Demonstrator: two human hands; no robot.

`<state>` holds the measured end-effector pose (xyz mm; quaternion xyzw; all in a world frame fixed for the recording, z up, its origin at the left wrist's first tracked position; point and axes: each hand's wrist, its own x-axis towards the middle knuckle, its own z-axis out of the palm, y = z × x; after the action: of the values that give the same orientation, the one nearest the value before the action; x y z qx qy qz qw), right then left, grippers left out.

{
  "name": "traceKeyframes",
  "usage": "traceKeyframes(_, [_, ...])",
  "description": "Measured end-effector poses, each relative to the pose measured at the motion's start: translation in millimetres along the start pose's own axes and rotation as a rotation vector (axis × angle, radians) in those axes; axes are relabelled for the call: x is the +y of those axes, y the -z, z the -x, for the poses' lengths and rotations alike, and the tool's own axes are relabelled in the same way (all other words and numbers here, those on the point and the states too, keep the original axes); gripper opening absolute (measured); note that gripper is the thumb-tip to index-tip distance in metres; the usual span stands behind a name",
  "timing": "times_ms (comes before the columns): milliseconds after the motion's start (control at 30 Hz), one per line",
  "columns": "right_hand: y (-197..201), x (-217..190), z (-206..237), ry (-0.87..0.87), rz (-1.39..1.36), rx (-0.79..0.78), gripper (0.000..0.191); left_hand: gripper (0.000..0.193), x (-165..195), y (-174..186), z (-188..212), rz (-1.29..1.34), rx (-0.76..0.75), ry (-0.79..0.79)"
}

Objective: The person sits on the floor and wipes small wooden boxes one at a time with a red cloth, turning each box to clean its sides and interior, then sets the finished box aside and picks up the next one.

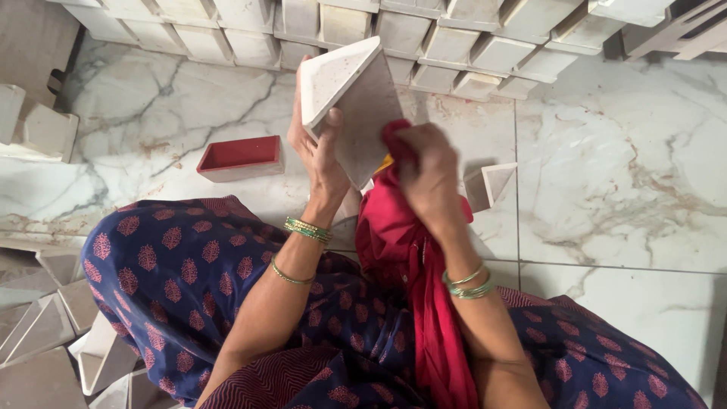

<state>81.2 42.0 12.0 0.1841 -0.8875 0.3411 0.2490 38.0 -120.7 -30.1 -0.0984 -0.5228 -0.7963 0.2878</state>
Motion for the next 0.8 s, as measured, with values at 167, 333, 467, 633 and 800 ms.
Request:
traceKeyframes(167, [-17.3, -30.0, 6.9, 0.079, -0.176, -0.283, 0.024, 0.090, 0.1, 12.6, -9.3, 0.151, 0.051, 0.071])
traceKeyframes(333, [22.5, -18.6, -2.8, 0.091, -0.146, -0.161, 0.026, 0.080, -8.1, 15.4, -14.8, 0.000, 0.028, 0.123])
traceKeyframes(467, [24.8, -13.3, -9.9, 0.124, 0.103, 0.138, 0.033, 0.078, -8.5, -4.9, 2.4, -0.059, -0.117, 0.223])
traceKeyframes(633, [-11.2, -10.8, -2.8, 0.163, 0.132, 0.085, 0.032, 0.083, 7.2, -20.7, 14.1, -0.021, -0.234, 0.270])
traceKeyframes(800, [-35.3, -4.4, 4.8, 0.252, 0.178, 0.052, 0.026, 0.079, 11.9, -13.0, 2.7, 0.046, -0.253, 0.249])
